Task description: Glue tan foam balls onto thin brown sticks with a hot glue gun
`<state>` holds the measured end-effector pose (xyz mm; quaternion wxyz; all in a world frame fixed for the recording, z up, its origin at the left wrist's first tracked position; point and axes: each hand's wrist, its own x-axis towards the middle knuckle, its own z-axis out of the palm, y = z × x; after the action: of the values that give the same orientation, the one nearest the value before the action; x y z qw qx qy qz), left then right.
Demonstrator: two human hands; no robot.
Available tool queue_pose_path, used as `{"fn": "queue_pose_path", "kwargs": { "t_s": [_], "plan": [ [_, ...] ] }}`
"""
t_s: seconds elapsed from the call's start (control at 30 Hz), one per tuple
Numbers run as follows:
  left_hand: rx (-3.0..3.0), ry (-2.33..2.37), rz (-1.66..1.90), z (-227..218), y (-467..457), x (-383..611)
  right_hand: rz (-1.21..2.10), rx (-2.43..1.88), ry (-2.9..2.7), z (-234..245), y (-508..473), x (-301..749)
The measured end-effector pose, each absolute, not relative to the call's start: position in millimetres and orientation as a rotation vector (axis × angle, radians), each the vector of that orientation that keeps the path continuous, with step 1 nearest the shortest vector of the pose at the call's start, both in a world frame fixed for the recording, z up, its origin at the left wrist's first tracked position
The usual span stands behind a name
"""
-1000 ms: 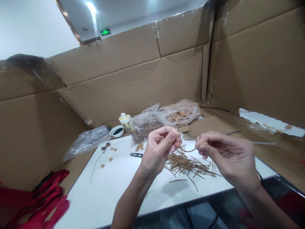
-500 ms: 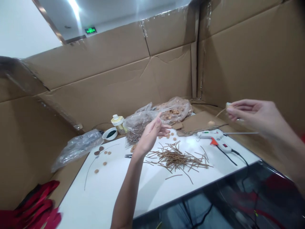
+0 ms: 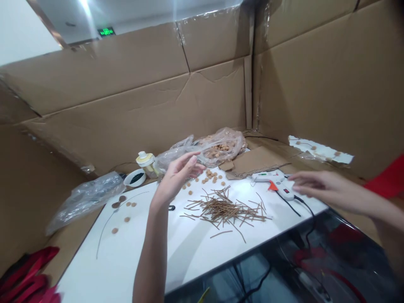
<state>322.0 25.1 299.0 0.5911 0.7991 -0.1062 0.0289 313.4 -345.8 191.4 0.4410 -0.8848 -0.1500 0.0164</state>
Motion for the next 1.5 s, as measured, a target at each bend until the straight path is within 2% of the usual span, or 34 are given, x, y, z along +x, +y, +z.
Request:
{"fn": "queue_pose_path", "kwargs": {
  "t_s": [0.13,0.23,0.47,0.73,0.93,1.1,1.3,1.4,1.5],
  "plan": [
    [1.842,-0.197,0.25,311.1,44.3,315.2,0.357,-2.218,-0.706,205.6,-275.6,289.0],
    [1.808,-0.177,0.359,315.9,56.1,309.6,0.432,-2.202,-0.937,209.6,-224.1,296.1],
    [1.799,-0.202,0.431,317.3,64.0,303.6,0.189,-2.287,-0.826,166.8,-123.5,380.4],
    [1.881,-0.183,0.405,312.2,64.1,307.9,0.177,-2.205,-0.915,109.1,-29.6,432.3],
    [1.926,-0.185,0.363,309.8,65.2,312.0,0.226,-2.025,-0.93,99.1,-16.7,436.1],
    [1.991,-0.186,0.32,301.2,73.9,324.5,0.25,-1.746,-0.808,115.6,-35.0,429.9],
    [2.192,-0.358,0.148,292.3,74.5,335.9,0.206,-1.222,-0.568,167.8,-84.6,401.6],
    [2.048,-0.518,0.068,290.2,59.8,332.7,0.172,-1.012,-0.49,195.9,-104.7,379.6],
    [1.871,-0.596,0.163,287.9,40.6,327.6,0.158,-0.89,-0.433,216.7,-114.2,360.1]
  ]
}}
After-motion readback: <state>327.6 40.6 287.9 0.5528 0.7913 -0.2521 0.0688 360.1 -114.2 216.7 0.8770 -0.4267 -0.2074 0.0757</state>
